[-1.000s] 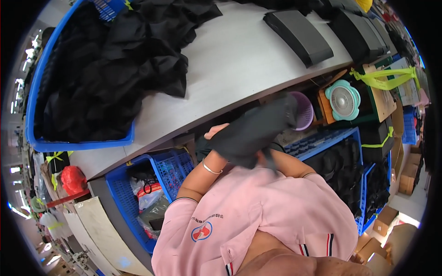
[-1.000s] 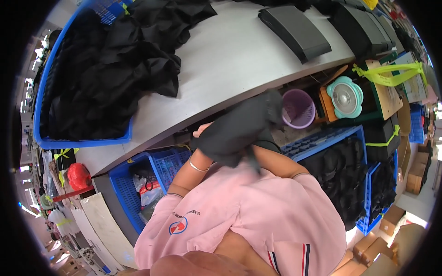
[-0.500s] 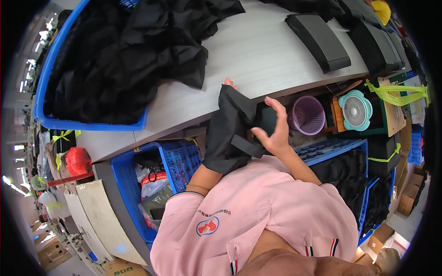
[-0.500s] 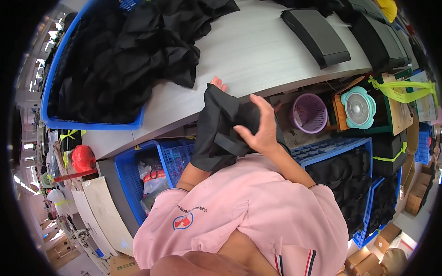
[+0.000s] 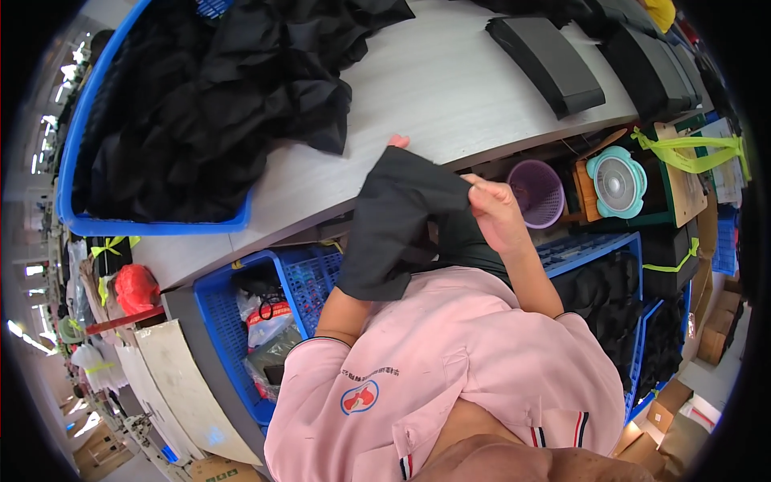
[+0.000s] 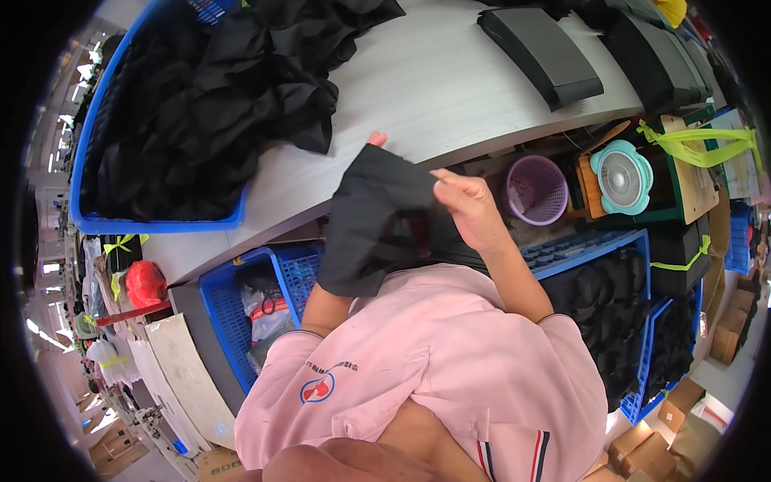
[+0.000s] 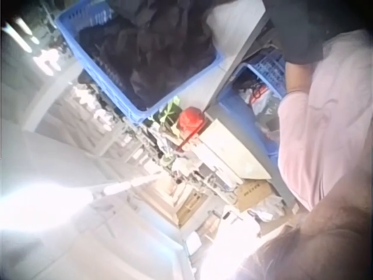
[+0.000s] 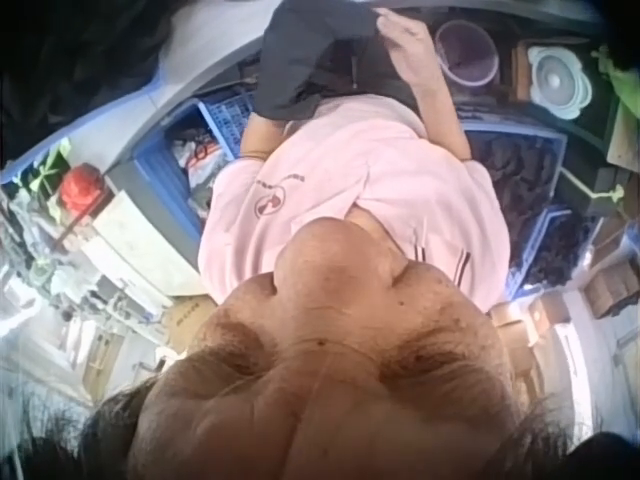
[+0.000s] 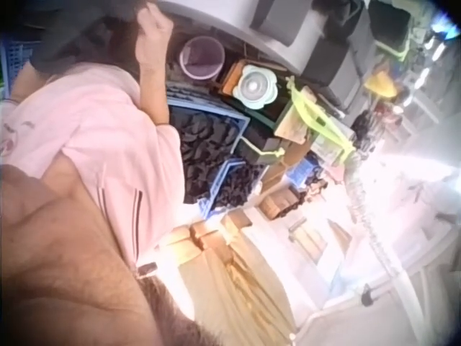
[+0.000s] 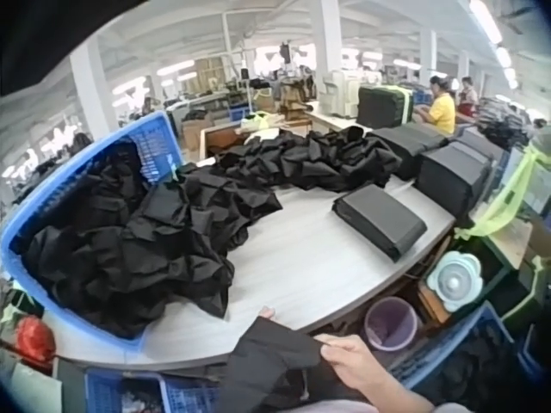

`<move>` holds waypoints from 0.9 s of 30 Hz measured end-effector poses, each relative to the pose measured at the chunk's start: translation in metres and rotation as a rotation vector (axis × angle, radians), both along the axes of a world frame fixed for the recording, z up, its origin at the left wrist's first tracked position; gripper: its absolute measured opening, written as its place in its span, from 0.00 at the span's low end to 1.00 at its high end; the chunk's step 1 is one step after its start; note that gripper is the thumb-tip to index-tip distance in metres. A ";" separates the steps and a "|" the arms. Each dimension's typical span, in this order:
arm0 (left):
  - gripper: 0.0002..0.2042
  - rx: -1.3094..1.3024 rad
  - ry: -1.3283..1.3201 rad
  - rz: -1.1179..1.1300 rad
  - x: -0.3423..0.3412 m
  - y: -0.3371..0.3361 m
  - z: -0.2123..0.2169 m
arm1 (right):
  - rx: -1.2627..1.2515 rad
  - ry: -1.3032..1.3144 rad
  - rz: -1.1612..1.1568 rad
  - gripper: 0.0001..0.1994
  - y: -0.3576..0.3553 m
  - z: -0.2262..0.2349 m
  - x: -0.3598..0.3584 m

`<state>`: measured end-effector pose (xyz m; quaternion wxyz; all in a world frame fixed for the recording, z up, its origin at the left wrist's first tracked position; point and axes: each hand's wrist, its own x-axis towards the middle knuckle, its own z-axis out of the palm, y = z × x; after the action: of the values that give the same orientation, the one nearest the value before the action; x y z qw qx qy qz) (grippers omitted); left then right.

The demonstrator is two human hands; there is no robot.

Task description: The recorder is inspecting and sorting black fabric components, possibly sleeves or protective covers, at a factory workstation.

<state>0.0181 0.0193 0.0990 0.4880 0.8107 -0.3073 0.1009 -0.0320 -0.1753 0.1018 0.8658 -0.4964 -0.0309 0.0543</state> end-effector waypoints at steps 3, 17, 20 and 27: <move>0.14 -0.370 0.513 -0.274 -0.005 0.002 -0.014 | 0.119 0.130 -0.038 0.12 -0.010 0.000 0.016; 0.28 -0.792 0.872 -0.394 -0.002 -0.026 -0.035 | -1.310 -0.702 -0.659 0.30 0.000 0.003 0.017; 0.27 -0.683 0.876 -0.378 -0.004 -0.032 -0.040 | -1.402 -0.737 -0.652 0.27 0.000 -0.004 0.023; 0.25 -0.688 1.080 -0.389 0.030 0.009 -0.063 | -0.979 -0.616 -0.026 0.04 -0.048 0.012 0.034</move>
<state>0.0477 0.0278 0.0356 0.8134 0.4754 -0.1105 -0.3166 0.0017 -0.2230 0.1140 0.4868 -0.8325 -0.2465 -0.0954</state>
